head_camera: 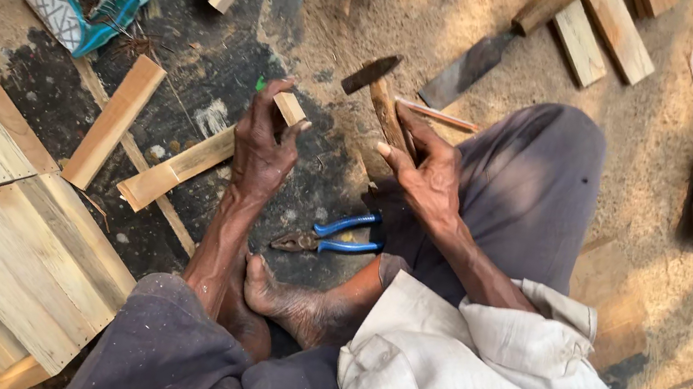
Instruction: The person assembles small wooden boxes by applying glue to the edges of wooden planks and joining them with nails. They use a hammer to drive nails into the joints and a brush to apply adhesive, working on multiple box frames on the floor.
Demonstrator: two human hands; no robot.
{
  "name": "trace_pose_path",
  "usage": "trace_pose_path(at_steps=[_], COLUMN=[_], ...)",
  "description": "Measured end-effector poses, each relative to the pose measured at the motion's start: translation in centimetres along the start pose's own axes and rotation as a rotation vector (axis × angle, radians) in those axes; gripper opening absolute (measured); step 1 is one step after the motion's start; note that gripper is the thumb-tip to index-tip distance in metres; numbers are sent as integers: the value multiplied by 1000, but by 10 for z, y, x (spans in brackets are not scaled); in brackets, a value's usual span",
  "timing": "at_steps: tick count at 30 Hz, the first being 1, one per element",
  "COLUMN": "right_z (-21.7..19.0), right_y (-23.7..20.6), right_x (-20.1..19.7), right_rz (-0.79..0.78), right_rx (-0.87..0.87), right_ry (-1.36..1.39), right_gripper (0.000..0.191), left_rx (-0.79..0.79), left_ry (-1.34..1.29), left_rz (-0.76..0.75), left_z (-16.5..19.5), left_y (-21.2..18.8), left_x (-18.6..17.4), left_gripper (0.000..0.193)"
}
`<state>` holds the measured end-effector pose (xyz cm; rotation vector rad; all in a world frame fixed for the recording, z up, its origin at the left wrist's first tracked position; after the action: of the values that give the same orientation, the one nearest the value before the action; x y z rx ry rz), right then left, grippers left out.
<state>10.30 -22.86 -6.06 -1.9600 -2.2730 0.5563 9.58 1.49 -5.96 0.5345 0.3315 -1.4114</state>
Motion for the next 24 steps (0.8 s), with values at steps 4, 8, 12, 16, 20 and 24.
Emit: trace_pose_path(at_steps=[4,8,12,16,20,24], right_z=[-11,-32,-33,-53,-63,-84], right_y=[11,8,6,6,3,-7], right_x=[10,15,6,-5,-28,-43], right_rz=[-12,-74,-47,-38,30,76], right_rx=[-74,-163,-132,-296,-325,-454], right_ry=[-13,-66,-98,-87,-150,-301], right_gripper=[61,59,60,64,73,77], left_rx=[5,4,28,171,226,-35], left_ry=[171,205,235,283,428,219], left_rz=[-3,17,31,90,164,561], left_z=[-9,-14,-7,22,40,22], left_y=[-2,-3,-3,-15,-77,-148], left_x=[0,7,14,6,-24,-77], left_gripper=[68,66,58,71,70,65])
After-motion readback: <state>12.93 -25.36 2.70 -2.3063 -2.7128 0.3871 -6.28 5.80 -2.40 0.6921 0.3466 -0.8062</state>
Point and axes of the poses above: each hand's wrist, its own y-axis towards the middle knuckle, its own x-axis out of the palm, z = x × y, the point moved 10 cm from there along y, towards the middle knuckle
